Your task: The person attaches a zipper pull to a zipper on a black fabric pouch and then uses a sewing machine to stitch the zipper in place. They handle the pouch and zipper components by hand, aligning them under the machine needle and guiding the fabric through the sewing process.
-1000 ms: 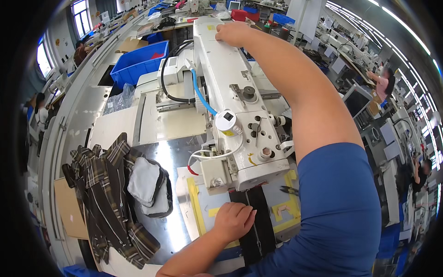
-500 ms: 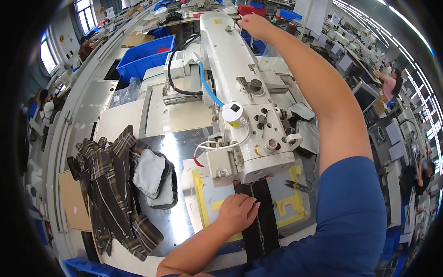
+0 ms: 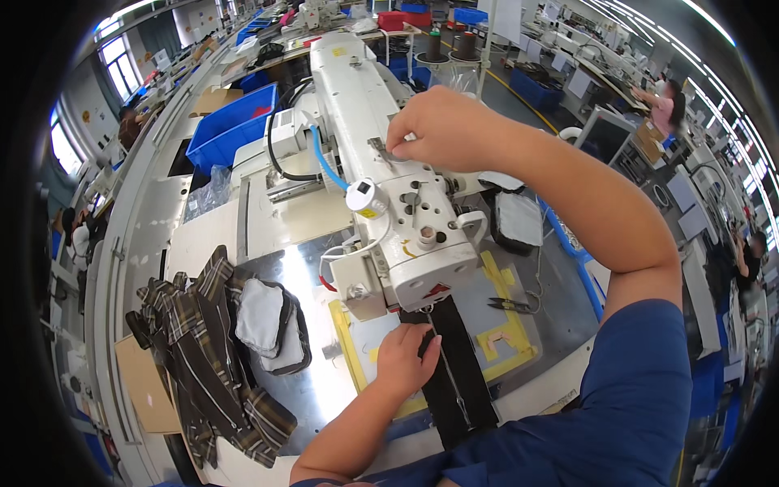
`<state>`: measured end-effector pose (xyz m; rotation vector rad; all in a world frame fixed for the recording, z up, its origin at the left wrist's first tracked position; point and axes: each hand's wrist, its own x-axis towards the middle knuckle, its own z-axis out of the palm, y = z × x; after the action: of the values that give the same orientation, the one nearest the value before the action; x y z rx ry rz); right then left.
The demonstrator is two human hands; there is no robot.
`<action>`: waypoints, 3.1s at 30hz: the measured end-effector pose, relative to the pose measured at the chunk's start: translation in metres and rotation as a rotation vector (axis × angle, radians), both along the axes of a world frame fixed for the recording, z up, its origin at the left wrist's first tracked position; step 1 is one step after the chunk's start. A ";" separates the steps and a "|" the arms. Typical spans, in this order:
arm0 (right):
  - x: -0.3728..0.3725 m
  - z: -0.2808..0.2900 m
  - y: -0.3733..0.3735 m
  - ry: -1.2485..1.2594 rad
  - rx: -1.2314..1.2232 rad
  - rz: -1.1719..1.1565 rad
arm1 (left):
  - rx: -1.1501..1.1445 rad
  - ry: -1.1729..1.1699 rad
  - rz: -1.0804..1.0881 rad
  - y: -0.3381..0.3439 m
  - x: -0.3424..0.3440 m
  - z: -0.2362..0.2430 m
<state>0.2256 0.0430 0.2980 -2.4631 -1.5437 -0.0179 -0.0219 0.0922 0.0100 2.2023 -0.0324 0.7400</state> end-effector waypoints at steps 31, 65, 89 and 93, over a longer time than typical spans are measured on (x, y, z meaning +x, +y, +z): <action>0.024 -0.009 0.032 -0.334 -0.079 0.022 | -0.043 0.004 -0.034 -0.007 -0.003 -0.006; 0.017 -0.015 0.004 -0.422 -0.160 -0.039 | -0.064 -0.013 -0.040 -0.006 -0.002 -0.007; -0.004 -0.015 0.029 -0.440 -0.243 0.007 | -0.064 0.061 -0.029 -0.005 -0.004 -0.003; 0.012 -0.012 0.017 -0.395 -0.286 -0.081 | -0.031 0.035 -0.028 -0.006 -0.003 -0.007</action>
<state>0.2380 0.0596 0.2865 -2.8818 -1.6943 -0.3401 -0.0248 0.0862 0.0031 2.1798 -0.0342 0.6822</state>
